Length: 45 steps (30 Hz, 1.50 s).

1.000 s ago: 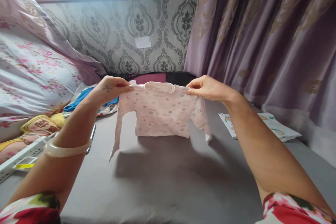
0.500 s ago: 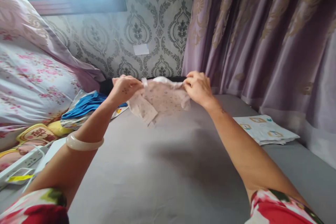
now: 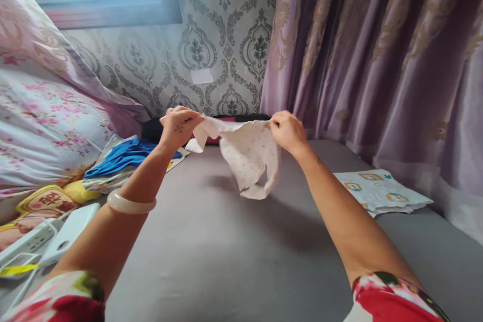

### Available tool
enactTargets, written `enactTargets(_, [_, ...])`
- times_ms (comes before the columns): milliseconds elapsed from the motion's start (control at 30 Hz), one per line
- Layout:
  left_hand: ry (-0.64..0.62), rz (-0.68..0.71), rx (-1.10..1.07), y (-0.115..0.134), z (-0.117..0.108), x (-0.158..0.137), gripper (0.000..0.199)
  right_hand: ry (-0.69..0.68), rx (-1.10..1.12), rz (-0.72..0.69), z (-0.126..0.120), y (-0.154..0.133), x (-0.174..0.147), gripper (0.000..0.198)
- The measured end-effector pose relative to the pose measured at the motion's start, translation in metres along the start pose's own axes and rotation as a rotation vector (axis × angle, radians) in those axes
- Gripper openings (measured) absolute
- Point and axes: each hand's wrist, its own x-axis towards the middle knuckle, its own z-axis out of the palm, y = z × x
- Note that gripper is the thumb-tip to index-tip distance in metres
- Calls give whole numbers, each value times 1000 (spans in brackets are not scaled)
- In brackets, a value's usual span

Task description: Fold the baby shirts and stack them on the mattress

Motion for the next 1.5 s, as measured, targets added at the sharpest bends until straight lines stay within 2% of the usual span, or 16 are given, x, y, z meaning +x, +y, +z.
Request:
enactTargets(67, [27, -104, -2, -3, 1, 1, 21, 39, -15, 13, 0, -2, 0, 30])
enactTargets(100, [-5, -136, -10, -4, 1, 2, 20, 46, -22, 21, 0, -3, 0, 29])
enactTargets(200, [-109, -185, -46, -7, 4, 1, 19, -50, -1, 61, -1, -8, 2, 28])
enactTargets(333, [-108, -259, -113, -8, 8, -2, 23, -110, 54, 142, -4, -16, 4, 27])
enactTargets(467, [-54, -256, -184, -5, 11, -6, 21, -62, 71, 120, -2, -20, 1, 26])
enactTargets(667, [83, -153, -183, -3, 13, -20, 16, 10, 36, -41, 6, -21, -13, 32])
enactTargets(767, [156, -61, -138, -2, 8, -34, 14, 25, -28, -84, 1, -27, -24, 32])
enactTargets(900, [280, 84, -100, 7, -11, -58, 20, 51, -109, -120, -23, -44, -40, 29])
enactTargets(1000, [378, 187, -41, 19, -34, -73, 22, 85, -131, -145, -47, -59, -49, 26])
enactTargets(1100, [419, 235, 23, 33, -58, -80, 24, 105, -127, -151, -67, -70, -50, 25])
enactTargets(1200, [369, 212, 52, 39, -69, -80, 25, 54, -119, -131, -73, -74, -48, 24])
enactTargets(1300, [227, 163, 69, 29, -59, -79, 23, -57, -145, -59, -60, -70, -50, 22])
enactTargets(1367, [119, 136, 100, 14, -41, -81, 23, -139, -189, 1, -42, -63, -56, 21])
enactTargets(1500, [-100, 58, 174, -25, 12, -99, 27, -374, -266, 94, 3, -44, -79, 22])
